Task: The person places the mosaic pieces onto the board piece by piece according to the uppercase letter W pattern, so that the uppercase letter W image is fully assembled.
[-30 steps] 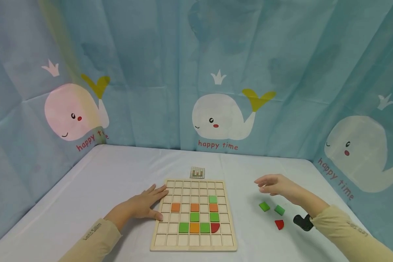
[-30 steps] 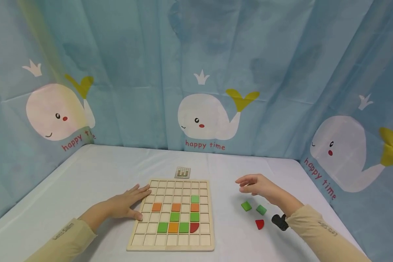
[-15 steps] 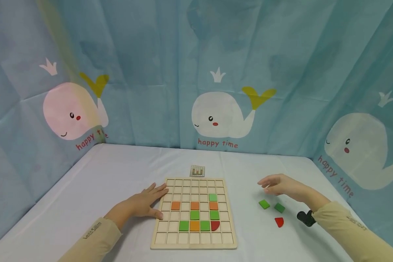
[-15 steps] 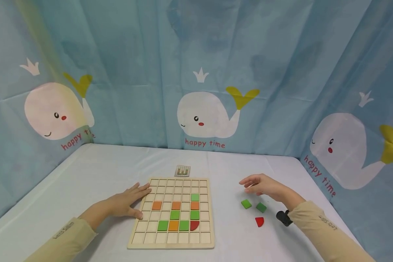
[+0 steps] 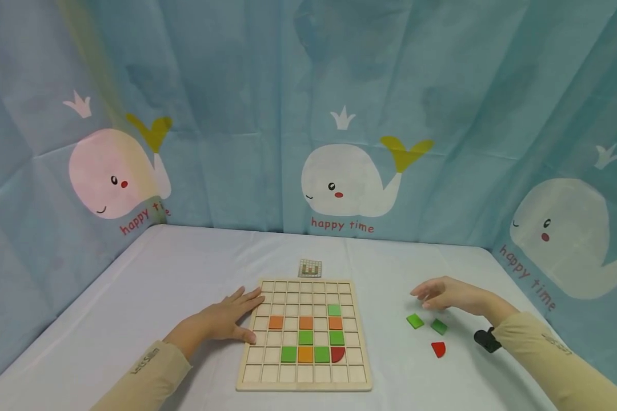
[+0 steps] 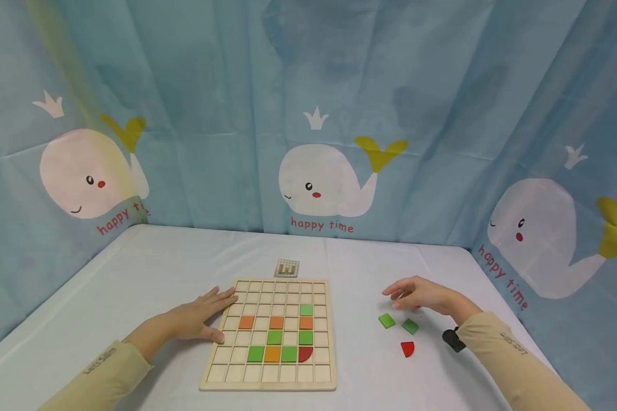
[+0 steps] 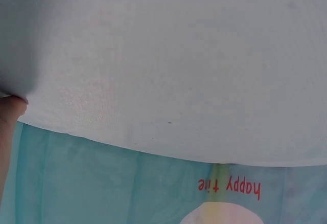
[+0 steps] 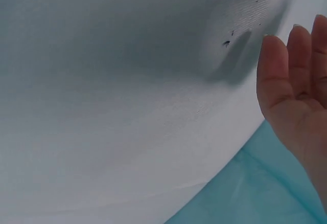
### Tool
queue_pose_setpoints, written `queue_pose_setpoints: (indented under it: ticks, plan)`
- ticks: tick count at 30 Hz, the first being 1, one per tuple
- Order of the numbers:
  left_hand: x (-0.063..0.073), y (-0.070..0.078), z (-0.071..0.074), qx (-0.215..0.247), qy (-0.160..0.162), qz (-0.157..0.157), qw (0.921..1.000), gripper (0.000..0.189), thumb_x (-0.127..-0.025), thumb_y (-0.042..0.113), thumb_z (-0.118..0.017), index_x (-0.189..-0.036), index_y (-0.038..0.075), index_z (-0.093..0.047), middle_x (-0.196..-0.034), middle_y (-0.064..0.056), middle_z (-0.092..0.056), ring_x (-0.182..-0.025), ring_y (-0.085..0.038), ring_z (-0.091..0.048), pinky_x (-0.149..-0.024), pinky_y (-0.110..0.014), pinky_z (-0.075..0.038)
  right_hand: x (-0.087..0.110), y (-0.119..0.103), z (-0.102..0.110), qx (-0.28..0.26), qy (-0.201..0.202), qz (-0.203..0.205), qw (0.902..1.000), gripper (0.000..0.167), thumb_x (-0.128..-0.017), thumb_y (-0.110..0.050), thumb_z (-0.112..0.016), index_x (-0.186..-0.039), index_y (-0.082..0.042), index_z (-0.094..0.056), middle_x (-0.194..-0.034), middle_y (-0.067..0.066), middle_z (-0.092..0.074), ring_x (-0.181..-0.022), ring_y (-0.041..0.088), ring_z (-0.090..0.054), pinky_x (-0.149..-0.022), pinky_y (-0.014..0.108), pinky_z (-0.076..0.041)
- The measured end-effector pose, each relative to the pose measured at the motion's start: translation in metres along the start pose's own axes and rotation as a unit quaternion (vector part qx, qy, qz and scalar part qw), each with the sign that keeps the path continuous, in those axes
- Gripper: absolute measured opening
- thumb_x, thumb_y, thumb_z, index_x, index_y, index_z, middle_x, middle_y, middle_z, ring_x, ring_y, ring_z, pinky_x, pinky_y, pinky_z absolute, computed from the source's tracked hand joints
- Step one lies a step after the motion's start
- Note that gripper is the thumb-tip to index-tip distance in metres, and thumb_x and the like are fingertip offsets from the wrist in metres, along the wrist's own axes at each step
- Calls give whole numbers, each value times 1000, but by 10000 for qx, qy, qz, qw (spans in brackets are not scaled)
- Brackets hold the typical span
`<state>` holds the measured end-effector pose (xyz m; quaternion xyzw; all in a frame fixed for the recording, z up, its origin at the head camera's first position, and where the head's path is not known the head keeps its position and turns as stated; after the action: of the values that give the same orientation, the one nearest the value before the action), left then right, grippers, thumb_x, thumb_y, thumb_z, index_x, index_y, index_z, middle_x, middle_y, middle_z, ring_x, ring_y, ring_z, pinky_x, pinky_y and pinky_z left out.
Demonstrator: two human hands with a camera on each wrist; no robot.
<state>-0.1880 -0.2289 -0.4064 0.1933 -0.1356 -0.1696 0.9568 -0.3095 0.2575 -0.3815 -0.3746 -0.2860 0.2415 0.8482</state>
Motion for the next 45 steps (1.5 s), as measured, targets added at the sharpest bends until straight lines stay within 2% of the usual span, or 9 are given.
queue_pose_setpoints:
  ticks: [7,12,17,22,26,32,34,39,45]
  plan:
    - [0,-1,-1,-28,-12,9,10000,96,-77,55,-72,-151,7,-34,-159,-12,-22,-144,-46,-12,-107,-68,-21,6,5,-2,13,-119,77,9999,39,-89,-13,-65,-126,1,-62,-119,14,-58,-103,26,-51,-82,39,-47]
    - [-1,-5,-2,-61,28,0,10000,97,-77,56,-72,-151,8,-33,-160,-11,-21,-143,-46,-12,-104,-71,-22,12,5,-4,196,-85,502,9985,36,-88,-12,-66,-121,2,-64,-109,14,-60,-94,23,-52,-79,42,-43]
    - [-1,-8,-2,60,36,-29,10000,97,-77,56,-71,-152,8,-33,-160,-12,-20,-144,-45,-10,-107,-68,-19,15,6,-5,309,-77,715,9969,30,-89,-9,-67,-118,0,-67,-99,12,-61,-90,19,-52,-76,40,-41]
    - [-3,-9,-1,99,53,-44,9999,97,-77,58,-71,-152,8,-33,-160,-11,-20,-145,-44,-9,-109,-67,-17,20,9,-8,186,-398,1097,9930,25,-89,-6,-67,-112,2,-68,-85,2,-53,-80,11,-49,-66,29,-41]
    - [-3,-9,-1,91,54,1,9999,98,-77,58,-71,-152,9,-33,-160,-10,-20,-145,-43,-9,-108,-67,-18,25,11,-13,100,-713,1423,9872,22,-88,-4,-68,-109,2,-69,-76,2,-44,-74,9,-45,-58,26,-36]
    - [-3,-8,-2,101,19,12,9999,97,-77,57,-71,-152,9,-33,-161,-9,-19,-145,-43,-9,-108,-68,-18,33,16,-18,-15,-815,1377,9871,21,-87,-6,-70,-107,-1,-72,-74,-3,-46,-70,8,-46,-58,25,-36]
    - [-3,-7,-2,103,7,-38,9999,97,-77,57,-71,-152,8,-33,-160,-11,-19,-145,-44,-9,-108,-67,-18,35,17,-19,-99,-857,1397,9864,20,-87,-5,-70,-107,0,-71,-71,-1,-46,-68,8,-45,-58,24,-36]
    - [-5,-7,-3,53,-26,-37,10000,97,-78,58,-70,-152,10,-33,-161,-10,-19,-145,-44,-9,-107,-69,-18,38,18,-23,-357,-1045,1514,9823,21,-88,-1,-67,-107,6,-68,-68,18,-40,-65,4,-43,-54,23,-35]
    - [-4,-7,-3,52,-4,49,10000,97,-77,58,-71,-152,10,-32,-161,-8,-19,-145,-42,-9,-108,-68,-19,38,20,-26,-403,-1054,1525,9818,22,-86,-1,-69,-107,7,-68,-66,18,-39,-62,1,-41,-50,22,-33]
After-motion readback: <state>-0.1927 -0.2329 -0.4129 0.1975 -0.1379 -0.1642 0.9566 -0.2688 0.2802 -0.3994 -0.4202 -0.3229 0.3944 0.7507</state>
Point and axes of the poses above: each hand's wrist, its own x-axis away from the middle knuckle, its own z-axis out of the back of the hand, y = z × x, the point moved 2 cm from there along -x, towards the middle knuckle
